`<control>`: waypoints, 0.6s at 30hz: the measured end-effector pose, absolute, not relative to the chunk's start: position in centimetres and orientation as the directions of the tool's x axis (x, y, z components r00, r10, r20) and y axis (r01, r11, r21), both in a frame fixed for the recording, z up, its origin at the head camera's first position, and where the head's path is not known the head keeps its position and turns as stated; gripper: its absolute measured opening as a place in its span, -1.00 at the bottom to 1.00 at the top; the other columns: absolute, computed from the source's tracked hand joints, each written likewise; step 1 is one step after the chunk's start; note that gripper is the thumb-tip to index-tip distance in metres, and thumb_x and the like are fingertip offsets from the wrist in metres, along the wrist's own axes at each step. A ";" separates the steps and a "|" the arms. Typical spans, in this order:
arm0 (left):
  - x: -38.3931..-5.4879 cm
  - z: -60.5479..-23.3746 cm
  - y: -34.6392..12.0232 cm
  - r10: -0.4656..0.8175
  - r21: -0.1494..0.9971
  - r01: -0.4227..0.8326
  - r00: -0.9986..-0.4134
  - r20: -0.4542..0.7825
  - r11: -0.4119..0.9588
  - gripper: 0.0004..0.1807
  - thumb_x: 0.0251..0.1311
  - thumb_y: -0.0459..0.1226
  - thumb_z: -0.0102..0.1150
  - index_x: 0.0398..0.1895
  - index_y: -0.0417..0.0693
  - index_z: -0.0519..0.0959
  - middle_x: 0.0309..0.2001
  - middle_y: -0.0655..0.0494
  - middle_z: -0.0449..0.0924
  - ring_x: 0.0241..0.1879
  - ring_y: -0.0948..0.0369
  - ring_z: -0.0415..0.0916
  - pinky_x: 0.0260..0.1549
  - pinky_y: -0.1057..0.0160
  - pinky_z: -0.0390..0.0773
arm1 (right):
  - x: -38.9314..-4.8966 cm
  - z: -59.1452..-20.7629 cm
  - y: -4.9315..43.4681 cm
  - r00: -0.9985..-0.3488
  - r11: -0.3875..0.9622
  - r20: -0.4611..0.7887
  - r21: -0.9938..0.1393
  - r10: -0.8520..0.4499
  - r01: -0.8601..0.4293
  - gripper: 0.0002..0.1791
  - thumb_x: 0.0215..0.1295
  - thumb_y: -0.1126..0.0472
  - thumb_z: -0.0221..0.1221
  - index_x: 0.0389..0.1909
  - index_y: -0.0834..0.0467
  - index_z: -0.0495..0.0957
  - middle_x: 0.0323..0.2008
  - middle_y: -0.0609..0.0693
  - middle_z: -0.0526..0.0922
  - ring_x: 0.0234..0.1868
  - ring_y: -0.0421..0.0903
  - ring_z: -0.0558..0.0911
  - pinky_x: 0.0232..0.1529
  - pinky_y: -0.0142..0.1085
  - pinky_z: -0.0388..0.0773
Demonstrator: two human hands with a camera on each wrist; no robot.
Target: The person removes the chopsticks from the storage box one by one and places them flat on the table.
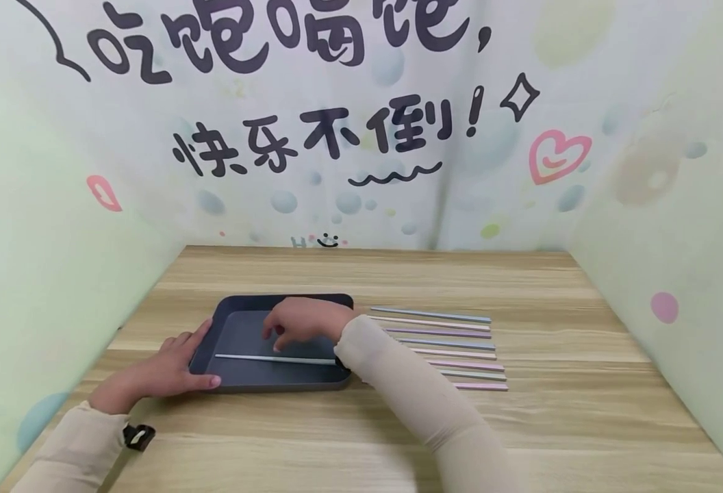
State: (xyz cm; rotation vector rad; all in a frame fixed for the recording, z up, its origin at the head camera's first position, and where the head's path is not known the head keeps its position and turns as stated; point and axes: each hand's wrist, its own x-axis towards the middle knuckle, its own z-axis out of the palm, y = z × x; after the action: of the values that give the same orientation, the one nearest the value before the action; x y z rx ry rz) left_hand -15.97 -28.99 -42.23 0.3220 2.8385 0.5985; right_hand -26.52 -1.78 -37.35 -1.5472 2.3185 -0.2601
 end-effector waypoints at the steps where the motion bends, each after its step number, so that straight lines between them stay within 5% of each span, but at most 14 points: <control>1: -16.0 -42.3 -29.0 0.257 0.417 0.166 -0.951 -0.172 0.893 0.34 0.01 0.28 0.35 0.55 -0.32 -0.19 0.27 -0.56 0.15 0.24 -0.47 0.07 0.09 -0.34 0.29 | -26.5 -37.5 -2.1 -0.348 0.392 -0.186 -0.333 -0.919 -0.857 -0.63 0.34 0.13 0.30 0.14 0.10 0.63 -0.06 -0.01 0.65 -0.19 -0.25 0.51 -0.16 -0.42 0.44; 18: -16.2 -42.5 -29.0 0.263 0.417 0.175 -0.951 -0.163 0.892 0.35 0.01 0.30 0.33 0.55 -0.34 -0.18 0.27 -0.52 0.17 0.22 -0.40 0.13 0.08 -0.29 0.33 | -27.1 -42.3 -4.3 -0.276 0.319 -0.164 -0.388 -0.947 -0.865 -0.58 0.35 0.16 0.29 0.22 0.05 0.58 -0.21 -0.18 0.60 -0.27 -0.29 0.48 -0.17 -0.47 0.40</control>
State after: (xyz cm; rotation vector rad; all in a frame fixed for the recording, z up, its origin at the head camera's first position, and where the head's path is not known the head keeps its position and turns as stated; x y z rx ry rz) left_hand -16.19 -29.00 -42.52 0.3335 2.8430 0.5979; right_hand -27.14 -4.35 -42.29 -1.6145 2.2291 -0.3144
